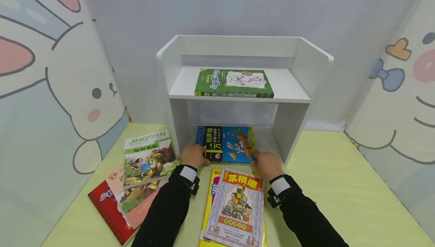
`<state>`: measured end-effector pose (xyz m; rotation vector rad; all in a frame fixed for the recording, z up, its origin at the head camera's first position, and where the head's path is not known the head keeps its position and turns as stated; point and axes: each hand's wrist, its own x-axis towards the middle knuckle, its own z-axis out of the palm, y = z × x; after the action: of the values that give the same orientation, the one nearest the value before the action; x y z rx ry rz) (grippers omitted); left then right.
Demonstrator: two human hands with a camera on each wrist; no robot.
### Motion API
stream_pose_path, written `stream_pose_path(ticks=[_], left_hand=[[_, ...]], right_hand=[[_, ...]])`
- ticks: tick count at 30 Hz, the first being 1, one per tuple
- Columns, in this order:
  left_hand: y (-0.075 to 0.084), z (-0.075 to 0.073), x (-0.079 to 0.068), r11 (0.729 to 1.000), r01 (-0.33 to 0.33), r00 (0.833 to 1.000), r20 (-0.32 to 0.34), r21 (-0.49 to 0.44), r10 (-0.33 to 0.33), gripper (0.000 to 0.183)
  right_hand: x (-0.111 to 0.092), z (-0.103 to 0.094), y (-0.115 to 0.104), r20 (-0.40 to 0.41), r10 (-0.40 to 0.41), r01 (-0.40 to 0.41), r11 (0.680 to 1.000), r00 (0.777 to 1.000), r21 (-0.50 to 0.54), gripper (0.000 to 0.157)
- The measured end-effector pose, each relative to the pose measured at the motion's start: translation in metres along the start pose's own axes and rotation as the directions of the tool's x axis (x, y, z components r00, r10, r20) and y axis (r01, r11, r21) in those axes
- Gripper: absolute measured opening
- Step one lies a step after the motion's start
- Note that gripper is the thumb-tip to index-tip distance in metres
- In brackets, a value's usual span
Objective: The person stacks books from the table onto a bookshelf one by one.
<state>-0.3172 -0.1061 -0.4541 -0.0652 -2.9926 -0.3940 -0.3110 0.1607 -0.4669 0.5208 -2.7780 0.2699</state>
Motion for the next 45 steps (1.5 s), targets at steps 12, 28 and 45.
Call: stream_pose_path(ticks=[12,28,45], left_hand=[[0.010,0.009,0.009,0.989,0.064,0.998,0.001,0.135,-0.065,0.046],[0.009,0.011,0.002,0.986,-0.016,0.996,-0.081,0.163,0.030,0.039],[0.007,0.001,-0.016,0.995,-0.025,1.000,0.003,-0.097,0.025,0.040]], right_hand=[[-0.003,-0.002,0.001,-0.018,0.017,-0.017,1.000,1.000,0.021,0.034],[-0.004,0.001,0.003,0.014,0.055,-0.056,0.996,0.998,0.069,0.038],[-0.021,-0.004,0.011,0.222,0.238,-0.321,0.794,0.946,0.517,0.051]])
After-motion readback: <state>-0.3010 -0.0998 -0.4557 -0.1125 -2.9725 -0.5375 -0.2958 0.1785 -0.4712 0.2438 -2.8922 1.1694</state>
